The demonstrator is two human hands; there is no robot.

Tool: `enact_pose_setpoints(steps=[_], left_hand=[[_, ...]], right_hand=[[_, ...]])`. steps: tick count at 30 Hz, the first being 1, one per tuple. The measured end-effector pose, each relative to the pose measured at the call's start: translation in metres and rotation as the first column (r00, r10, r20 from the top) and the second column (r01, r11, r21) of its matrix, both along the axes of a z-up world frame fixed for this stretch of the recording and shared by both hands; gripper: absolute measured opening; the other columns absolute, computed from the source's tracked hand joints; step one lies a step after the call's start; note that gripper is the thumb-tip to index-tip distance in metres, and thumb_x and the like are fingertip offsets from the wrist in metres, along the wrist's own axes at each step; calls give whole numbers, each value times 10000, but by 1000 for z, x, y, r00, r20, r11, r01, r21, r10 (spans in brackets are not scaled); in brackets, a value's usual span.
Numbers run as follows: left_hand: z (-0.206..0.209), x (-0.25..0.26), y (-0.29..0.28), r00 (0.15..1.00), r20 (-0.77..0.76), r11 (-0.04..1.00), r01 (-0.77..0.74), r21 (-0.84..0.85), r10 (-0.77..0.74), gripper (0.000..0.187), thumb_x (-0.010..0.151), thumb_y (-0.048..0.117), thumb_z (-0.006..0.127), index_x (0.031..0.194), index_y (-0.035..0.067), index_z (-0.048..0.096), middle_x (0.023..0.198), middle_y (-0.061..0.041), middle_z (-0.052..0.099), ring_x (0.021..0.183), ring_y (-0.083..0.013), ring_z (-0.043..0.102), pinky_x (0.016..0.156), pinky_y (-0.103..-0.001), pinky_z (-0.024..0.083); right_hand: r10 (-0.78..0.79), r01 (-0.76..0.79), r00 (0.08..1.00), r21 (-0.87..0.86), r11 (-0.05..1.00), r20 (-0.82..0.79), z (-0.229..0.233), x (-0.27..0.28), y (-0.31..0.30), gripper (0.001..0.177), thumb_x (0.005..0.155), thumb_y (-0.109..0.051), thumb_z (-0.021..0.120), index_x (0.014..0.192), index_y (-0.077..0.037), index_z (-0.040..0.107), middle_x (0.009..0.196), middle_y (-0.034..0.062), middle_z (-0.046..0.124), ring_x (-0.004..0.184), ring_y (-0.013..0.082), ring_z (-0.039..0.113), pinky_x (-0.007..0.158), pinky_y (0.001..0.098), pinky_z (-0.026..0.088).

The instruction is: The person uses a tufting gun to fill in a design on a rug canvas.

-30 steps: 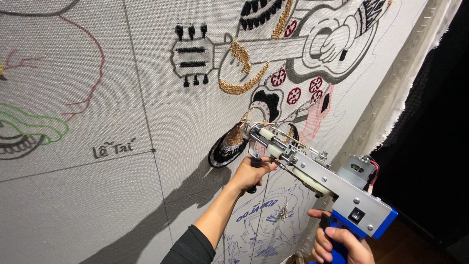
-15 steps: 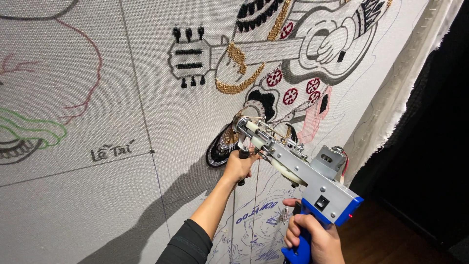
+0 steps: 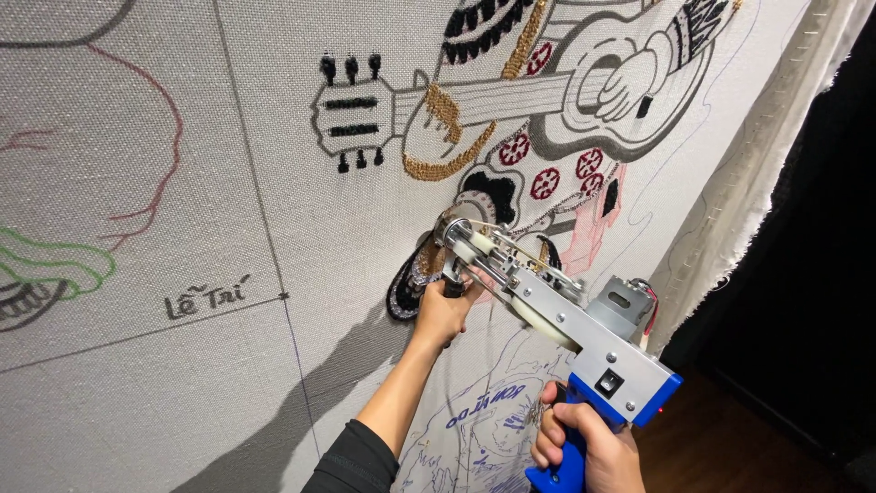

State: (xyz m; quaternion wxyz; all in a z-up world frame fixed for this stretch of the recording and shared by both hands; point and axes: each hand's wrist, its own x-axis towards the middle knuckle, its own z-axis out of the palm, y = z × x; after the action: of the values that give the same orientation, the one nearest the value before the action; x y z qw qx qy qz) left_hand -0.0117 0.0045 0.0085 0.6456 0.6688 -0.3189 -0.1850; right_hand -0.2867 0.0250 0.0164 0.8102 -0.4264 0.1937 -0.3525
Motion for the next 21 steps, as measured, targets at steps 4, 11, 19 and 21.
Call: enact_pose_setpoints(steps=[4, 11, 19, 21], left_hand=[[21, -10, 8, 998, -18, 993, 57, -106, -59, 396, 788, 451, 818, 902, 73, 785, 593, -24, 656, 381, -108, 473, 379, -285, 388], [6, 5, -15, 999, -5, 992, 53, -110, -54, 500, 813, 452, 825, 832, -29, 689, 571, -42, 591, 398, -108, 493, 381, -299, 385], [16, -1, -7, 969, -29, 967, 243, -75, -246, 463, 839, 380, 823, 964, -32, 653, 709, -44, 648, 461, -110, 570, 415, -282, 481], [29, -12, 6, 921, -53, 905, 367, -218, -386, 467, 780, 280, 829, 1179, 169, 614, 813, 81, 662, 505, -79, 569, 443, -270, 487]], right_hand=[[-20, 20, 999, 3, 1000, -34, 5, 3, -1, 251, 803, -73, 525, 1013, 60, 560, 573, 96, 439, 450, 217, 454, 483, 414, 428], [-61, 61, 997, 6, 998, -57, 12, 3, -4, 268, 804, -77, 521, 1026, 69, 560, 581, 99, 430, 456, 221, 448, 491, 413, 419], [-64, 62, 993, -27, 998, -96, 3, -11, -17, 533, 760, -60, 495, 1244, 155, 558, 558, 120, 419, 441, 231, 443, 480, 433, 419], [-23, 20, 996, -30, 999, -90, -9, -22, -28, 605, 758, -63, 480, 1319, 159, 515, 540, 126, 422, 430, 242, 448, 475, 445, 430]])
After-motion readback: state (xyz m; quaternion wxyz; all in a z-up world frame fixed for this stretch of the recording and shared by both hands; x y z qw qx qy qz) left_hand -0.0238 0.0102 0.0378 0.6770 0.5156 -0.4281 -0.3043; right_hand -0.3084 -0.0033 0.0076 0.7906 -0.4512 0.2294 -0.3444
